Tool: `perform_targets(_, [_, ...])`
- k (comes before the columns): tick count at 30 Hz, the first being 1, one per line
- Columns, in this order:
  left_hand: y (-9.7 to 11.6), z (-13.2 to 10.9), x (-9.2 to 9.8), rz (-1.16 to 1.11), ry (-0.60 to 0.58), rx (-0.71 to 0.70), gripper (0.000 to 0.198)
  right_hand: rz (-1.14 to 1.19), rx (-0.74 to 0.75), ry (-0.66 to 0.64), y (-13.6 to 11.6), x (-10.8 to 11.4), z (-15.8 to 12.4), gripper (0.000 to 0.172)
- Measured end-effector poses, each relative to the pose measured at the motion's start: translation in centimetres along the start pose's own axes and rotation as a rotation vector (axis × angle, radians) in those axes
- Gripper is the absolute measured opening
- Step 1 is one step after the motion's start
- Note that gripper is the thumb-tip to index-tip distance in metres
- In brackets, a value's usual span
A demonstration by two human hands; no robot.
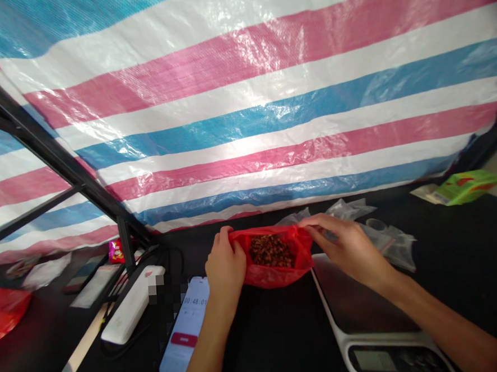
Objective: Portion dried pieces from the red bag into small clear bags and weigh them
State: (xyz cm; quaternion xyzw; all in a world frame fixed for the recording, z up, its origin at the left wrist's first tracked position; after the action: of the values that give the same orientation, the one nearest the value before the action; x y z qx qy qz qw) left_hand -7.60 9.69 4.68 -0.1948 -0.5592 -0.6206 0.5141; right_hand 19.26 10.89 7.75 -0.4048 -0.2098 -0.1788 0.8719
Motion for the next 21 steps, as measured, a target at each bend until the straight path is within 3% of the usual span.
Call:
perform_targets(2, [-0.4,-0.4,-1.6,0.143,-0.11,0.022,0.042,0.005,0.045,-0.085,-0.3,-1.0,-0.1,0.022])
perform_targets(4, [-0.3,-0.5,-2.3,0.212,-0.105,-0.018,0.051,0.007,0.07,-0.117,-0.6,-1.6,-0.2,0.024])
perform_targets(8, [1.1,-0.3,-0.8,0.159,0.09,-0.179,0.064,-0.05,0.143,-0.094,-1.5,-1.2,-0.3,0.028])
perform_targets(11, [4.0,-1.4,1.1,0.0,0.199,-0.468,0.059,-0.209,0.178,0.0,-1.2,0.6,0.3,0.029])
perform_targets(14, [6.7,-3.3,0.8,-0.166,0.069,-0.736,0.041,-0.395,0.115,0.027,1.5,2.7,1.0,0.027])
perform_targets(16, [7.7,-4.2,-0.1,-0.188,-0.02,-0.801,0.035,-0.501,0.065,-0.055,4.3,3.9,1.2,0.028])
perform_targets(18, [7.8,-4.4,-0.9,-0.135,-0.033,-0.764,0.031,-0.595,0.025,-0.166,7.6,5.1,0.8,0.029])
perform_targets(21, [6.8,-3.5,-1.5,0.014,-0.009,-0.564,0.027,-0.71,-0.053,-0.182,12.1,8.3,0.0,0.029])
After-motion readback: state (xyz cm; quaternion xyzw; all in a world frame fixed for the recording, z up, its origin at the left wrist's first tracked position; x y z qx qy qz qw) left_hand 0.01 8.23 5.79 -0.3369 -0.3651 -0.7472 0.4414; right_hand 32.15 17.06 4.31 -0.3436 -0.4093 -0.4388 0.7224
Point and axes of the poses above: each hand's wrist, its own z-axis towards the middle knuckle, its own x-axis out of the back of the hand, y = z × x, the point moved 9 cm from there along z, towards the middle knuckle, and after that the axes turned 2 degrees about y, right-handed, at the moved point
